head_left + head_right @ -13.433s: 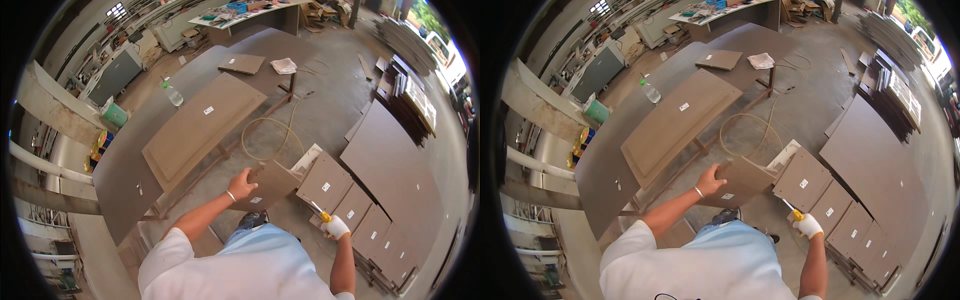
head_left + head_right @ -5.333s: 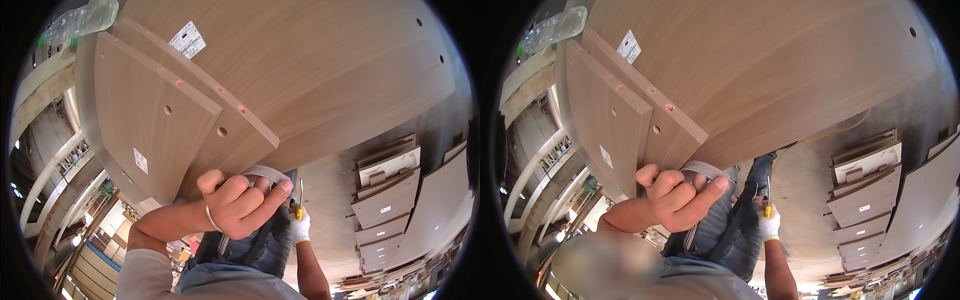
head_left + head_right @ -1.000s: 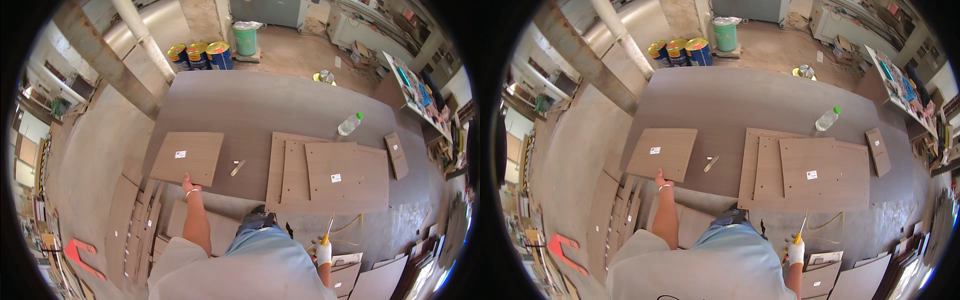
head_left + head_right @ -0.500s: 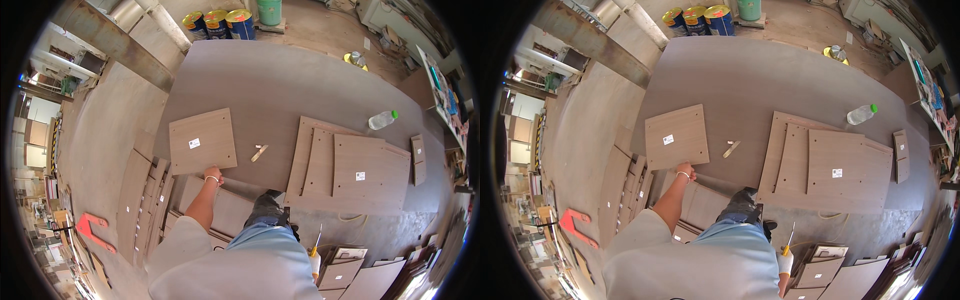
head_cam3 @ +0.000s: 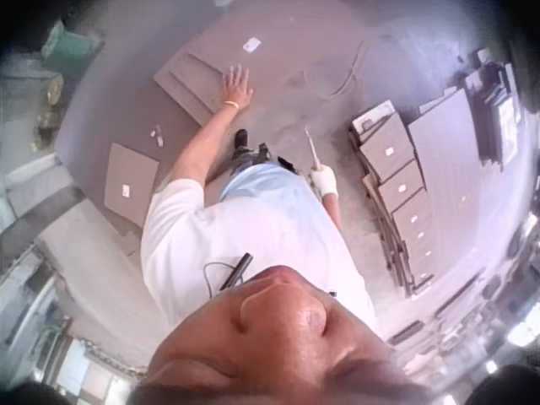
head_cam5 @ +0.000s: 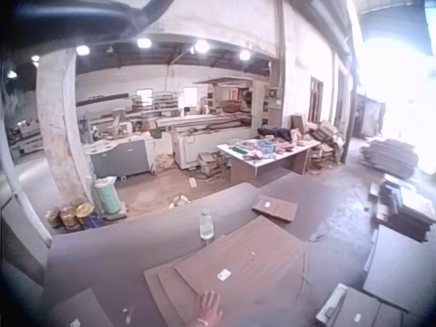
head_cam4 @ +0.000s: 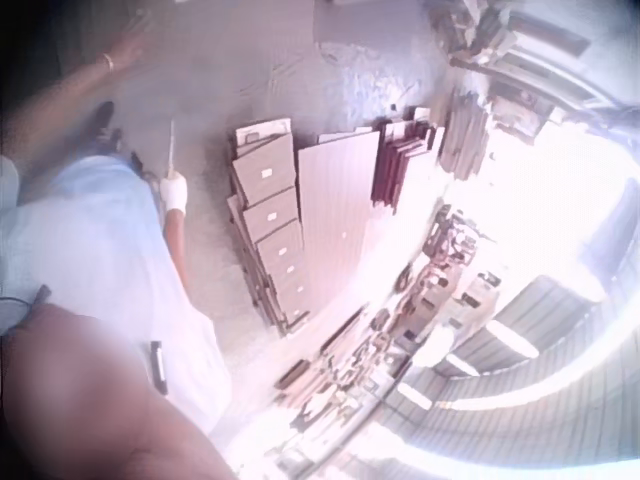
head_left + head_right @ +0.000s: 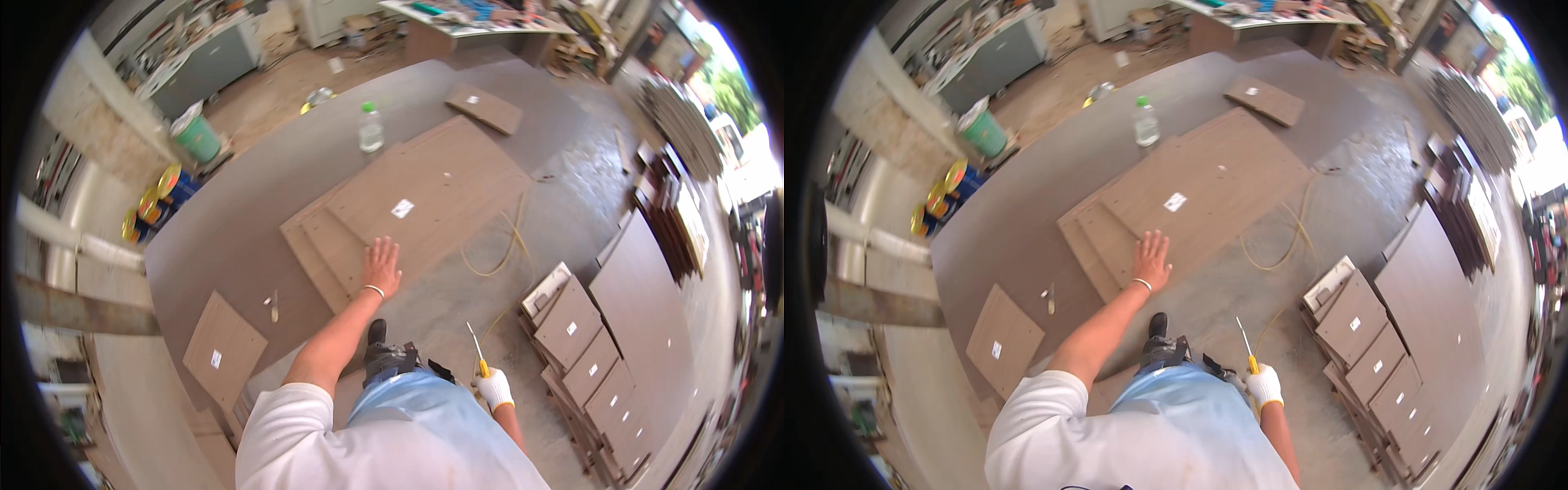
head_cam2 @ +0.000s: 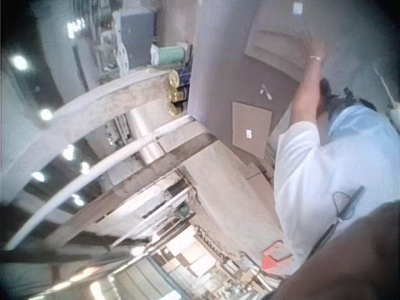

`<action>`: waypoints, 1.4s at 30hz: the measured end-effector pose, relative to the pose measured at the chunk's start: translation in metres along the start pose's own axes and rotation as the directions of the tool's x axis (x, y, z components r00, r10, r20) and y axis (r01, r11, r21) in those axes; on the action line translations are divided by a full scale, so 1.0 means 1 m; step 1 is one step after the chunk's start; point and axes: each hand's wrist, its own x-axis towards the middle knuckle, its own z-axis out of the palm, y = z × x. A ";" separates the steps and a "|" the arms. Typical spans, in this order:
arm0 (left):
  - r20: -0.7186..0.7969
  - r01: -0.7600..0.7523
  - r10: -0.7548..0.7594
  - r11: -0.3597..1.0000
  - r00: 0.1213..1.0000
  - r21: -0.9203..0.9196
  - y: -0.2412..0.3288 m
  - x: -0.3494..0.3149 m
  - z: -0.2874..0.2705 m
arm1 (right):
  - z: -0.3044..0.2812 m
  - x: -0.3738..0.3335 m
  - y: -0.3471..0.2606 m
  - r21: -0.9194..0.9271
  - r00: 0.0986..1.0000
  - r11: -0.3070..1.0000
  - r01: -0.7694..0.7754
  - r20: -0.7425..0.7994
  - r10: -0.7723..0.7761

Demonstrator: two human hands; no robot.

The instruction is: The person repeatedly picks up flat wooden panels from a floor pile and places them onto a workbench. They handle the panels one at a time, occasionally using a yellow tool to assist with lifting or positioning, and continue stacking them on the bench throughout the clip.

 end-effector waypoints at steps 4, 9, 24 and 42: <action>0.232 0.222 -0.235 0.972 0.944 0.081 0.023 0.053 0.011 | -0.008 -0.029 0.131 -0.046 0.955 0.992 0.118 -0.269 -0.126; 0.193 0.255 -0.278 0.957 0.941 0.136 0.005 0.030 0.047 | -0.002 -0.088 0.224 0.267 0.955 0.963 -0.046 -0.270 0.120; 0.322 -0.094 0.013 0.967 0.947 0.237 0.197 0.001 0.097 | -0.092 -0.036 0.273 0.378 0.939 0.898 -0.227 -0.160 0.305; 0.757 0.756 -0.438 0.645 0.484 -0.110 0.635 0.015 0.451 | -0.226 0.103 0.378 0.520 0.744 0.697 -0.494 -0.163 0.648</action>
